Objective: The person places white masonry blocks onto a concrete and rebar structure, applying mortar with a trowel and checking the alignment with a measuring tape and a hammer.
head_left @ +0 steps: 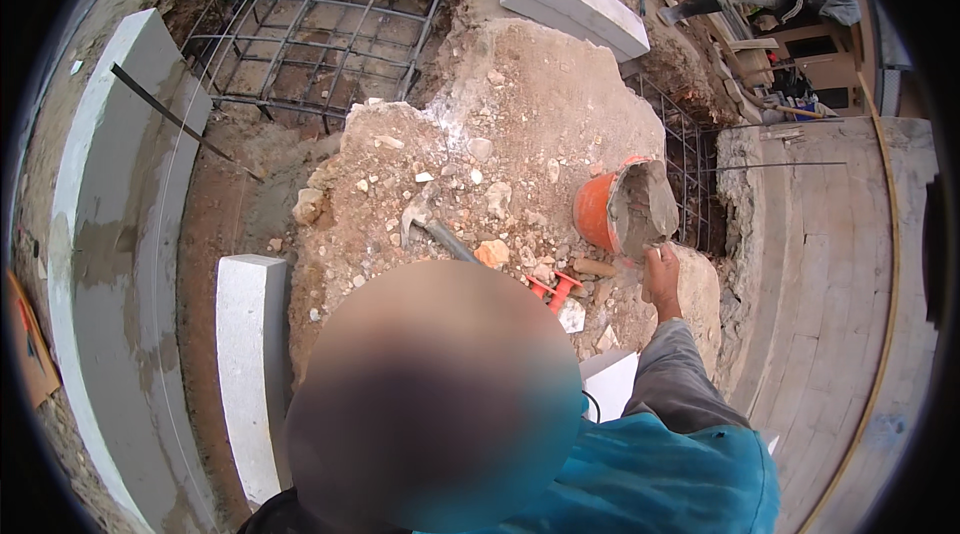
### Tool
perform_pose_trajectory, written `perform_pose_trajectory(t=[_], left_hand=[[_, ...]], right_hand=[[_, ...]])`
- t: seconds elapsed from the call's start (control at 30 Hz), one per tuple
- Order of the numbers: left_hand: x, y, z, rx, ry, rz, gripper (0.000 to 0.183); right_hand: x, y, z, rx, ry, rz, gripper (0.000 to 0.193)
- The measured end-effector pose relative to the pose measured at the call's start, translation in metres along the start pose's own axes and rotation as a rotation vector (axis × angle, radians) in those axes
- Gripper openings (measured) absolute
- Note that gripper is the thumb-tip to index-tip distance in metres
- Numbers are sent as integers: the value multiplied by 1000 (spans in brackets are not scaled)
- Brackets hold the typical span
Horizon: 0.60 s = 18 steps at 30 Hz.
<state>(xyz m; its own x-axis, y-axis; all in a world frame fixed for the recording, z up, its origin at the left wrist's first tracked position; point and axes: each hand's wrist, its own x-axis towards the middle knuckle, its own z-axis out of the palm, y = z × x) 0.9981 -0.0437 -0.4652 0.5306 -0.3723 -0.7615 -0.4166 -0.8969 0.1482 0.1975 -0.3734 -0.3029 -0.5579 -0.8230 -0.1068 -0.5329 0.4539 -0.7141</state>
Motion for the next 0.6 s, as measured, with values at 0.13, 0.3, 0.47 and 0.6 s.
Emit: perform_pose_trajectory(t=[0.13, 0.3, 0.47, 0.6], left_hand=[[-20, -38, -22, -74, -19, -39, 36], [-91, -35, -53, -53, -286, -78, 32], [-164, 3, -156, -609, -188, 87, 29], [-144, -16, -220, -666, 749, 193, 33]], right_hand=[[13, -66, 49, -200, 12, -261, 17], [13, -138, 111, 165, -374, -458, 13], [-57, -295, 236, 213, -861, -637, 15], [-103, -379, 324, 79, -1230, -911, 31]])
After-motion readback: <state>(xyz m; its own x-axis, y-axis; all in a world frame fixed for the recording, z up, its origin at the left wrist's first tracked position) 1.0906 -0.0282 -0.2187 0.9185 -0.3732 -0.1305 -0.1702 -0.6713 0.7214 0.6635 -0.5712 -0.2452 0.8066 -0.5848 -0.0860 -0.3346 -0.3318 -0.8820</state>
